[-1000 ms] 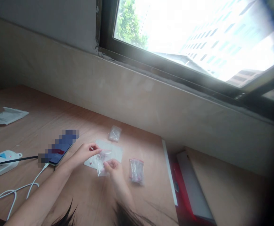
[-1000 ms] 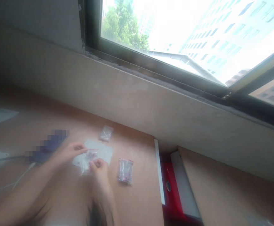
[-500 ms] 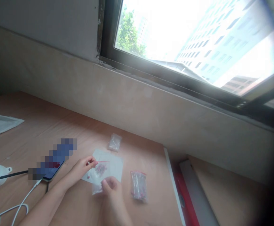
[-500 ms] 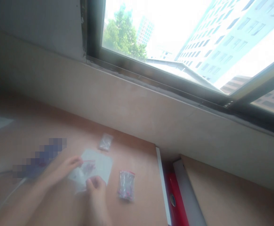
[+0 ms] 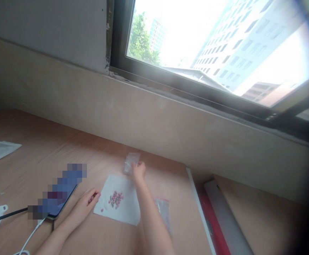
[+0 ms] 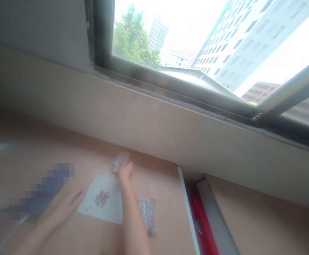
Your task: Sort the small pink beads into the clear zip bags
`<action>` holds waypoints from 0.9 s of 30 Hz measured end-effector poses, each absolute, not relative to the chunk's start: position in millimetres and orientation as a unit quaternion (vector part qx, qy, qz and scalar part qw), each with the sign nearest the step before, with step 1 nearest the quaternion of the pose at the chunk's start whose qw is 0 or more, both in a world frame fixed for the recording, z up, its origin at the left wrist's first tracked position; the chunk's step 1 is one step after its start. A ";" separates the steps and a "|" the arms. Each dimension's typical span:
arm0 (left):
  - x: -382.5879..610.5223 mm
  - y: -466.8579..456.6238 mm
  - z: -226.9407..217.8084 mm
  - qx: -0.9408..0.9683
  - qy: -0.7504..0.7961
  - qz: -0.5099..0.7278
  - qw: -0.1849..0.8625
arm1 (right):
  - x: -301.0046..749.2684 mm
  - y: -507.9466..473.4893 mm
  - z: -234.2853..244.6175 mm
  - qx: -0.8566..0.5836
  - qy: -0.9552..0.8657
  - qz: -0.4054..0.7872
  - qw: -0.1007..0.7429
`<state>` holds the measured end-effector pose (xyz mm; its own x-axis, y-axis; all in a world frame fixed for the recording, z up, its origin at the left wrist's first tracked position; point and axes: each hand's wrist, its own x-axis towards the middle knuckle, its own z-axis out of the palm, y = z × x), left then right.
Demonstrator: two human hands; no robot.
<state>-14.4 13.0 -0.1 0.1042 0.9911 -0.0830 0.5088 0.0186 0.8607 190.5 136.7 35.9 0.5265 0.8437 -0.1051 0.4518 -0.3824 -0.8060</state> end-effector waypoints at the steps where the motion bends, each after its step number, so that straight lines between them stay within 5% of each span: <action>1: -15.0 12.7 -0.3 0.636 0.597 0.298 0.388 | 188.5 135.3 33.4 -0.798 -0.409 0.248 0.365; 8: -18.3 12.7 -10.2 0.649 0.589 0.292 0.381 | 180.8 127.2 41.9 -0.811 -0.495 0.103 0.294; 27: -17.0 11.7 -8.5 0.651 0.592 0.283 0.382 | 182.5 126.4 15.9 -0.627 -0.737 0.192 0.163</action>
